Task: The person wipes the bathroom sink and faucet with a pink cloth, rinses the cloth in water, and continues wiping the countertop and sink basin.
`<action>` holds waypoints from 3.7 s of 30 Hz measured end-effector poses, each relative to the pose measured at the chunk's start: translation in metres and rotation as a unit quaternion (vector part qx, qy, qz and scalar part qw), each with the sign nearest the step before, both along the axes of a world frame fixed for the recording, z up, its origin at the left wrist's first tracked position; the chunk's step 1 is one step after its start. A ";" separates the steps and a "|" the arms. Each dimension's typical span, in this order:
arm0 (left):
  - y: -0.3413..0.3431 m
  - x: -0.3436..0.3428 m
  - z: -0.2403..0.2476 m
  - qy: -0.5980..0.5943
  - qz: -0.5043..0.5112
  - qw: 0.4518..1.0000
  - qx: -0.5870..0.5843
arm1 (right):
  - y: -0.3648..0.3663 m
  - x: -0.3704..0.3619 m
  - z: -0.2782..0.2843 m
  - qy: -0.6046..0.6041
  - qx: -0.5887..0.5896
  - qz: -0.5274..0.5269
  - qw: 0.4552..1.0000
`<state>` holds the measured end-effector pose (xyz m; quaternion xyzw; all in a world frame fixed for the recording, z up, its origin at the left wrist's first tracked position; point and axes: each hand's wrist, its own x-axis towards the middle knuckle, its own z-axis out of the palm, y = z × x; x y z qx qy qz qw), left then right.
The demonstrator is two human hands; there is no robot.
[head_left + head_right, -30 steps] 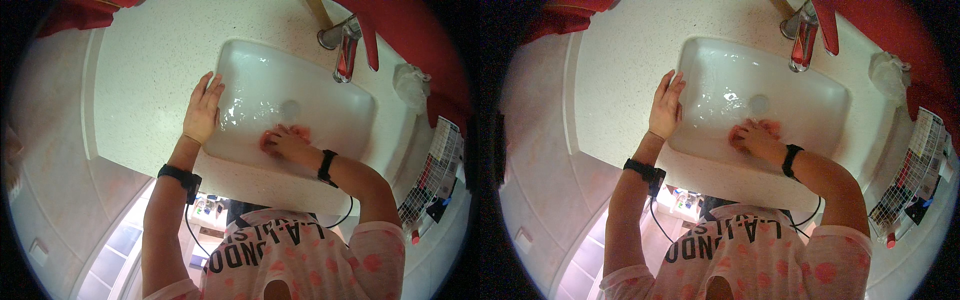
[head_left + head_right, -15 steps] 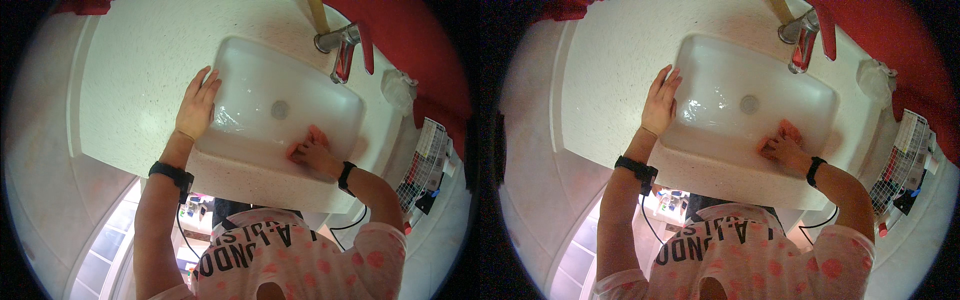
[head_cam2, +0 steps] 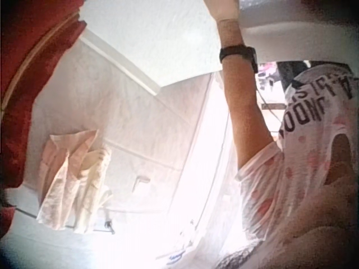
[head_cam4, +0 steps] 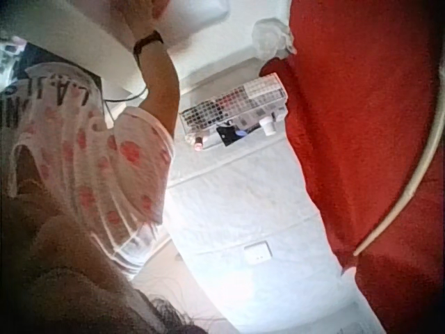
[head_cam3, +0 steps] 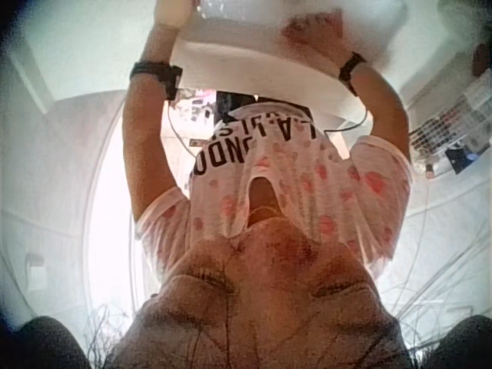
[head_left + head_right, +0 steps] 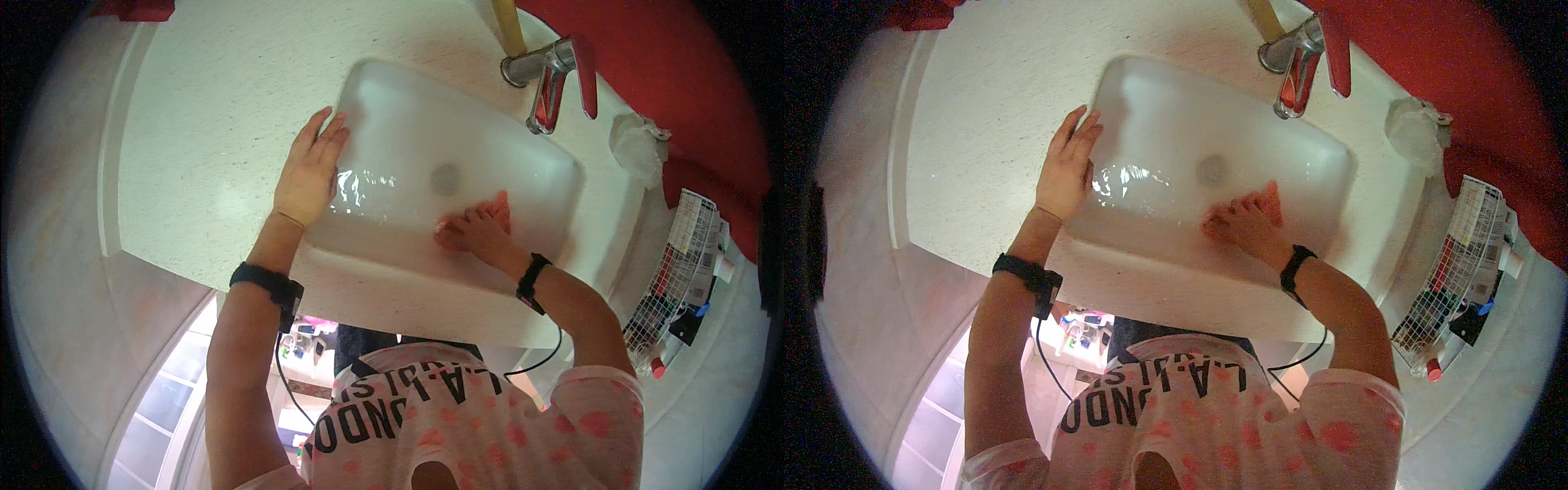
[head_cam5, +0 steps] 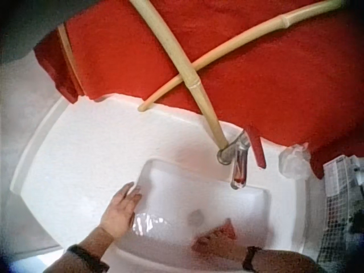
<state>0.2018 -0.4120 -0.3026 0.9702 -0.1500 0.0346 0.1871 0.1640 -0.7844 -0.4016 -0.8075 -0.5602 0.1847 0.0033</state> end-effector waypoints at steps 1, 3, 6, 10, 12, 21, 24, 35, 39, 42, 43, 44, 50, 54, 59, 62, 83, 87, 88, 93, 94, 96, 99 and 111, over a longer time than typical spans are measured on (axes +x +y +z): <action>0.000 -0.001 0.001 0.004 0.006 1.000 0.010 | -0.007 0.013 -0.012 0.067 0.012 -0.068 0.995; -0.002 0.004 -0.001 -0.012 -0.010 1.000 0.003 | -0.028 0.032 -0.042 0.203 0.034 -0.214 0.955; -0.004 0.005 -0.004 -0.022 -0.020 0.999 -0.019 | -0.035 0.033 -0.042 0.334 0.050 -0.351 0.873; 0.001 0.000 -0.003 -0.017 -0.010 0.999 -0.030 | -0.010 0.020 0.021 -0.025 -0.126 -0.245 0.961; 0.002 0.000 -0.004 -0.021 -0.012 0.999 -0.035 | -0.015 0.003 0.028 -0.051 -0.106 -0.255 0.960; 0.003 0.000 -0.011 -0.069 -0.011 0.997 0.015 | -0.068 0.049 0.015 -0.037 -0.188 -0.172 0.966; 0.009 -0.003 -0.014 -0.081 -0.012 0.997 -0.016 | -0.076 0.084 0.040 -0.164 -0.176 -0.098 0.966; 0.010 -0.008 -0.019 -0.060 -0.006 0.998 -0.018 | -0.096 0.077 0.029 -0.166 -0.417 -0.127 0.885; 0.008 -0.006 -0.018 -0.089 0.007 0.996 -0.008 | -0.106 0.024 0.028 -0.108 -0.410 -0.063 0.903; 0.006 -0.005 -0.025 -0.090 0.010 0.996 -0.013 | -0.109 -0.027 0.029 -0.078 -0.353 -0.118 0.925; 0.006 -0.005 -0.026 -0.076 0.009 0.997 -0.023 | -0.112 -0.038 0.031 -0.035 -0.310 -0.123 0.942; 0.006 -0.005 -0.028 -0.061 0.007 0.998 -0.034 | -0.109 -0.039 0.034 -0.013 -0.289 -0.124 0.949; 0.010 -0.010 -0.027 -0.073 0.021 0.997 -0.019 | -0.061 0.029 0.084 -0.006 -0.354 -0.154 0.922; 0.008 -0.009 -0.027 -0.088 0.012 0.996 -0.006 | -0.081 0.092 0.070 -0.130 -0.446 -0.094 0.880; 0.008 -0.007 -0.028 -0.068 0.004 0.998 -0.004 | -0.080 0.094 0.065 -0.199 -0.483 -0.069 0.850; 0.009 -0.008 -0.029 -0.059 0.006 0.998 -0.004 | -0.079 0.067 0.070 -0.141 -0.444 -0.071 0.882; 0.010 -0.010 -0.033 -0.062 0.009 0.998 -0.029 | -0.062 0.123 0.081 -0.074 -0.518 -0.115 0.844; 0.009 -0.009 -0.032 -0.072 -0.001 0.997 -0.015 | -0.077 0.106 0.051 -0.155 -0.508 -0.101 0.841; 0.008 -0.009 -0.032 -0.073 0.007 0.997 -0.005 | -0.082 0.097 0.042 -0.171 -0.473 -0.113 0.857; 0.007 -0.007 -0.030 -0.064 0.009 0.998 -0.006 | -0.102 0.048 0.012 -0.278 -0.448 -0.079 0.846; 0.008 -0.007 -0.030 -0.062 0.008 0.998 -0.009 | -0.103 0.041 0.016 -0.222 -0.449 -0.045 0.864; 0.010 -0.009 -0.031 -0.061 0.010 0.998 -0.014 | -0.094 0.021 0.028 -0.167 -0.448 -0.008 0.878; 0.008 -0.007 -0.031 -0.069 0.011 0.997 -0.028 | -0.083 -0.012 0.040 -0.081 -0.399 -0.026 0.913; 0.007 -0.007 -0.031 -0.110 0.024 0.993 -0.029 | -0.054 -0.015 0.073 0.156 -0.462 0.006 0.873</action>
